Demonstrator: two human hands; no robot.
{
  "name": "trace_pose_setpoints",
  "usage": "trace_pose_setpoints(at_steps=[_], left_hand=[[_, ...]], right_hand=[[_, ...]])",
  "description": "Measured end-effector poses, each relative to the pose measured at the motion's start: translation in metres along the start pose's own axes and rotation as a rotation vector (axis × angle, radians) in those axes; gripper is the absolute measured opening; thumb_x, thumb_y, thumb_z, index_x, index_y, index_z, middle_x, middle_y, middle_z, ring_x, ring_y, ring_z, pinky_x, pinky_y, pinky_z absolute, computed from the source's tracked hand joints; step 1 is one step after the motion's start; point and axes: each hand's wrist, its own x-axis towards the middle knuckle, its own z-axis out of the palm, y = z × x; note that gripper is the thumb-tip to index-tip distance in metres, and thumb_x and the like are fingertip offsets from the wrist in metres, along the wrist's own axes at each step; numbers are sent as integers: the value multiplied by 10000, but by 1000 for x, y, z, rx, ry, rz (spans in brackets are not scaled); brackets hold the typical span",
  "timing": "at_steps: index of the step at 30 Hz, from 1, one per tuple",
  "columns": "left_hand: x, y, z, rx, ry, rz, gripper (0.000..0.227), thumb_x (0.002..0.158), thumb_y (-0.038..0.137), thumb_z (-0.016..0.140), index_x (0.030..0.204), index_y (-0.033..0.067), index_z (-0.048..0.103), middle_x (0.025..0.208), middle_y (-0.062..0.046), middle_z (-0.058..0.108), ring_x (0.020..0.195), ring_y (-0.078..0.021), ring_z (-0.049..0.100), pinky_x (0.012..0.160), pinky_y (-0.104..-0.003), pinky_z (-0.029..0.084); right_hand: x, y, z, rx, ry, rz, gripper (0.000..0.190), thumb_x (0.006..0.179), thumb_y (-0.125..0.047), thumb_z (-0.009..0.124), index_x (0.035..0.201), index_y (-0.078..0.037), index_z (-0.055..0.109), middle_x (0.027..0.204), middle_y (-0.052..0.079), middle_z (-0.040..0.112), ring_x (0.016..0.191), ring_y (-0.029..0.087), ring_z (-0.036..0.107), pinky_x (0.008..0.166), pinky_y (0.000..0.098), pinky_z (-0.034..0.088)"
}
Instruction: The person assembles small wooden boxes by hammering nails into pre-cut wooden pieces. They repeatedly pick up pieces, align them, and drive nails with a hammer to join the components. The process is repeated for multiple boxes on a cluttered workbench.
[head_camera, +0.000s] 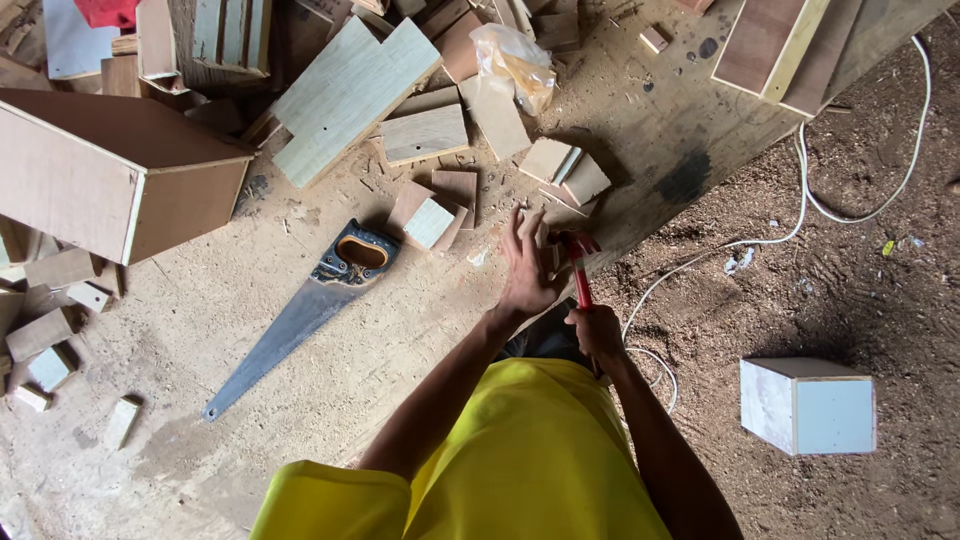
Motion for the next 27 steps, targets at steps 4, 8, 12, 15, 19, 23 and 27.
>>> trace_pose_setpoints(at_steps=[4, 8, 12, 15, 19, 23, 27], left_hand=[[-2, -4, -2, -271, -56, 85, 1024, 783, -97, 629, 1663, 99, 145, 1606, -273, 312, 1462, -456, 430, 1249, -639, 361], [-1, -5, -16, -234, -37, -172, 1001, 751, -98, 597, 1633, 122, 178, 1577, -260, 292, 1444, -457, 416, 1112, -595, 469], [9, -3, -20, -50, -46, -267, 1059, 697, -114, 597, 1626, 125, 147, 1521, -250, 272, 1427, -459, 371, 1124, -612, 465], [19, 2, -19, -9, -72, -193, 1098, 652, -133, 633, 1609, 97, 147, 1507, -262, 262, 1441, -475, 314, 1163, -637, 388], [23, 7, -20, -57, -132, -224, 1116, 618, -94, 708, 1568, 84, 149, 1479, -257, 253, 1402, -466, 295, 1160, -608, 379], [22, 9, -16, -19, -81, -94, 1130, 610, -55, 754, 1567, 75, 167, 1450, -254, 291, 1391, -448, 319, 1202, -610, 333], [21, 8, -21, 14, -72, -80, 1146, 608, -53, 753, 1591, 87, 181, 1461, -245, 309, 1397, -455, 316, 1218, -619, 304]], right_hand=[[-5, 1, -4, -68, 31, -92, 256, 833, -185, 681, 625, -61, 595, 449, 33, 499, 352, 169, 524, 405, 347, 456], [-2, 3, -3, 183, 31, -45, 207, 834, -160, 711, 692, -57, 599, 510, 1, 464, 397, 130, 420, 398, 354, 348], [-11, 10, -3, -59, 117, -200, 287, 814, -206, 728, 661, 8, 614, 487, 63, 502, 421, 195, 508, 461, 396, 425], [-21, 8, -7, -104, 175, -400, 239, 790, -213, 737, 691, -7, 664, 505, 61, 535, 481, 207, 518, 524, 407, 441], [-32, -4, -13, -166, 172, -440, 313, 817, -222, 735, 678, 27, 606, 523, 109, 486, 498, 249, 459, 538, 428, 408], [-47, -13, -25, -184, 160, -440, 332, 816, -201, 719, 620, 13, 557, 500, 95, 473, 456, 222, 466, 495, 403, 393], [-59, -30, -34, -253, 155, -317, 327, 839, -184, 672, 575, -29, 557, 462, 48, 488, 404, 174, 452, 439, 392, 378]])
